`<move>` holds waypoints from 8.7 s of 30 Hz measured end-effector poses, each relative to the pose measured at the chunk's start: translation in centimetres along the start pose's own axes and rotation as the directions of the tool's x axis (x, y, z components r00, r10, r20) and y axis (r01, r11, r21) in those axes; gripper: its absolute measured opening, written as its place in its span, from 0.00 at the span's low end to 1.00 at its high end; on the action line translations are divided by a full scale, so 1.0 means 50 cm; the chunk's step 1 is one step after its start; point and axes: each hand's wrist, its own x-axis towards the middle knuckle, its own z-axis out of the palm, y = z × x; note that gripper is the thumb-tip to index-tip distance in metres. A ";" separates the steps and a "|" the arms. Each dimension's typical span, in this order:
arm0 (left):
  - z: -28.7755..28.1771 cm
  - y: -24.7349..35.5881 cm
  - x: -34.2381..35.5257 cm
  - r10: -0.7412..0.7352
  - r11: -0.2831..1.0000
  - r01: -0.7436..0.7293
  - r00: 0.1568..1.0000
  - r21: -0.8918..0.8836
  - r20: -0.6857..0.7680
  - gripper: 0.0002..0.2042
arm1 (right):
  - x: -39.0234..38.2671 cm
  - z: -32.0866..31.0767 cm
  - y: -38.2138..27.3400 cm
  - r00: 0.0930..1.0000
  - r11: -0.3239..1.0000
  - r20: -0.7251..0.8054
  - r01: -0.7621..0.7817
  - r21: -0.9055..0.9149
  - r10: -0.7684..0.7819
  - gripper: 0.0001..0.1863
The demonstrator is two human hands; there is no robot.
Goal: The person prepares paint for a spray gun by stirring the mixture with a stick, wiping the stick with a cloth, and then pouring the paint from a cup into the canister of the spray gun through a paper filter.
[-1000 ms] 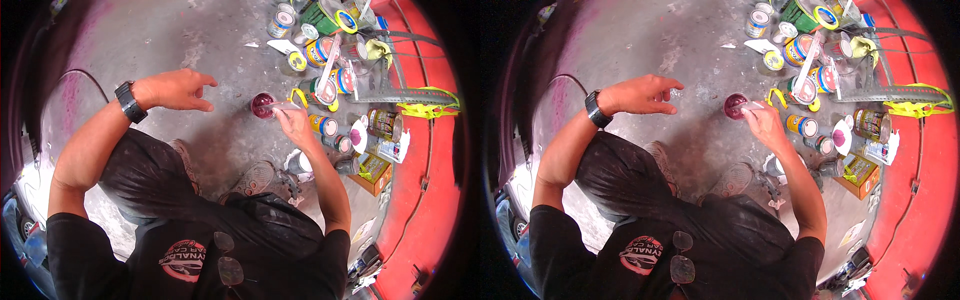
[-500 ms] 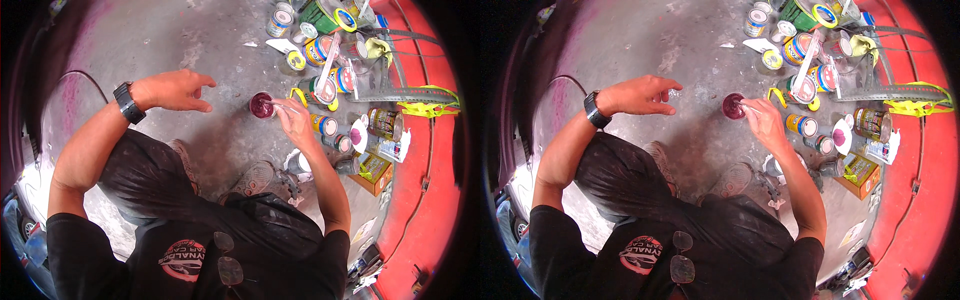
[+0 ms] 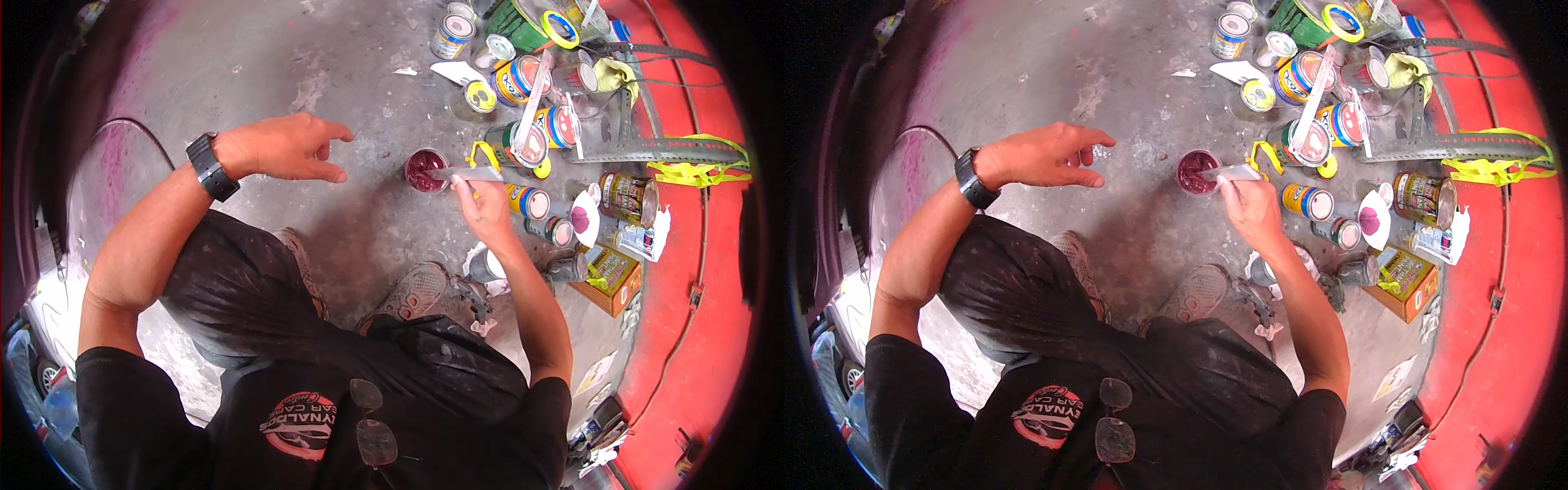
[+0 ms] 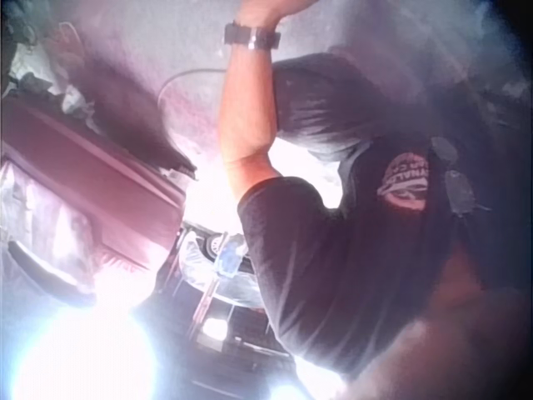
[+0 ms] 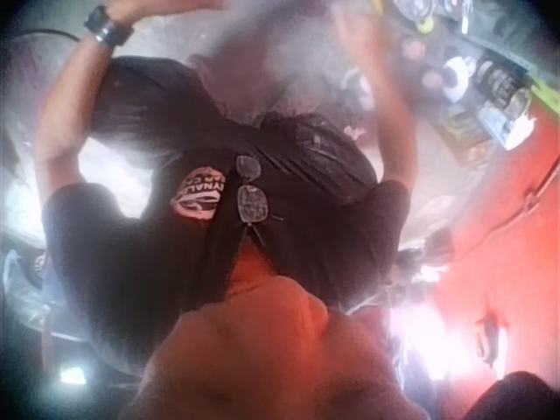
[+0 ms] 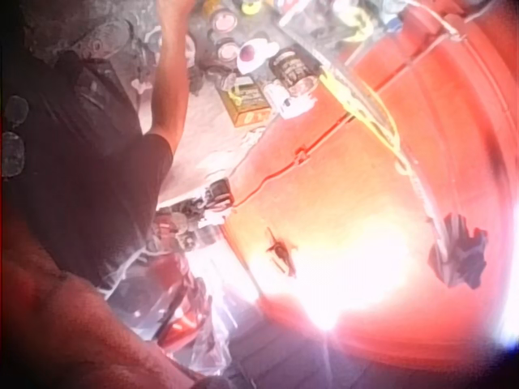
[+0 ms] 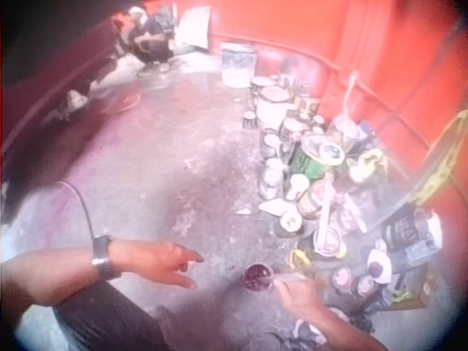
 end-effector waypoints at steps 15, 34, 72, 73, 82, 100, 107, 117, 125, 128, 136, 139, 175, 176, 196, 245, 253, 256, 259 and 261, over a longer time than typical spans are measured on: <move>0.017 0.029 0.028 0.050 0.998 -0.051 0.998 0.038 0.027 0.33 | -0.109 -0.211 -0.128 0.916 0.970 -0.354 -0.118 0.212 0.189 0.13; 0.015 0.052 0.001 -0.028 0.991 0.028 1.000 0.133 -0.001 0.27 | -0.147 -0.267 -0.098 0.853 0.793 -0.426 0.024 0.609 0.301 0.12; 0.004 0.024 -0.018 -0.087 0.993 0.087 0.996 0.079 -0.013 0.28 | -0.054 0.006 -0.003 0.962 0.919 -0.121 -0.190 0.346 0.245 0.10; 0.003 0.022 -0.018 -0.052 0.995 0.053 0.999 0.083 -0.009 0.29 | -0.054 -0.013 -0.018 0.945 0.909 -0.173 -0.198 0.367 0.276 0.10; 0.010 0.028 0.005 0.043 0.992 -0.041 0.999 0.116 -0.012 0.31 | -0.114 -0.213 -0.115 0.879 0.933 -0.406 -0.105 0.345 0.249 0.10; 0.016 0.069 0.021 0.007 0.988 -0.006 1.000 0.151 -0.002 0.29 | -0.159 -0.283 -0.124 0.849 0.815 -0.472 0.092 0.572 0.235 0.12; 0.015 0.073 0.023 -0.001 0.984 0.004 1.000 0.176 -0.018 0.29 | -0.159 -0.287 -0.122 0.844 0.787 -0.478 0.117 0.606 0.242 0.13; 0.010 0.079 0.020 -0.018 0.985 0.017 1.000 0.169 0.006 0.29 | -0.151 -0.282 -0.123 0.834 0.750 -0.470 0.109 0.653 0.288 0.13; 0.014 0.064 0.019 0.048 0.981 -0.045 0.999 0.188 -0.009 0.29 | -0.124 -0.208 -0.085 0.893 0.969 -0.404 -0.118 0.216 0.199 0.07; 0.014 0.059 0.018 0.042 0.989 -0.043 0.999 0.142 0.012 0.30 | -0.091 -0.118 -0.051 0.944 0.979 -0.292 -0.106 0.173 0.154 0.08; 0.010 0.038 0.002 -0.032 0.993 0.031 0.999 0.113 0.009 0.30 | -0.025 0.023 0.011 0.992 0.994 0.062 -0.105 -0.041 0.107 0.11; 0.008 0.029 -0.003 -0.033 0.994 0.033 0.999 0.106 0.005 0.30 | -0.006 0.028 0.013 1.000 0.993 -0.030 -0.008 -0.116 0.004 0.12; 0.079 0.410 -0.128 0.467 -0.228 -0.819 0.382 -0.526 -0.798 0.03 | -0.008 0.023 -0.009 0.999 0.997 -0.032 -0.003 0.078 0.005 0.10; 0.084 0.409 -0.125 0.461 -0.242 -0.822 0.371 -0.516 -0.806 0.04 | -0.007 0.012 -0.009 0.998 0.993 0.031 -0.053 0.103 0.050 0.10; 0.093 0.424 -0.137 0.468 -0.247 -0.807 0.385 -0.536 -0.795 0.06 | -0.017 0.014 0.017 0.999 0.999 0.053 0.003 0.049 -0.005 0.10; 0.225 0.253 -0.100 0.301 0.877 -0.284 0.953 0.389 0.016 0.19 | -0.005 0.005 0.000 0.986 0.985 -0.065 0.145 -0.088 -0.151 0.08; 0.224 0.255 -0.104 0.288 0.879 -0.269 0.958 0.394 0.014 0.19 | -0.011 0.007 -0.006 0.999 0.999 -0.050 -0.016 0.034 0.018 0.09; 0.226 0.254 -0.105 0.300 0.872 -0.271 0.954 0.407 -0.007 0.19 | -0.013 0.004 -0.009 0.999 0.999 0.022 -0.040 0.028 0.040 0.09; 0.227 0.254 -0.106 0.304 0.863 -0.267 0.952 0.430 -0.018 0.20 | -0.010 -0.001 -0.010 0.999 0.986 -0.006 0.041 -0.163 -0.042 0.09; 0.227 0.255 -0.105 0.315 0.860 -0.265 0.948 0.437 -0.046 0.19 | -0.007 0.000 -0.012 0.992 0.978 -0.010 0.121 -0.167 -0.125 0.09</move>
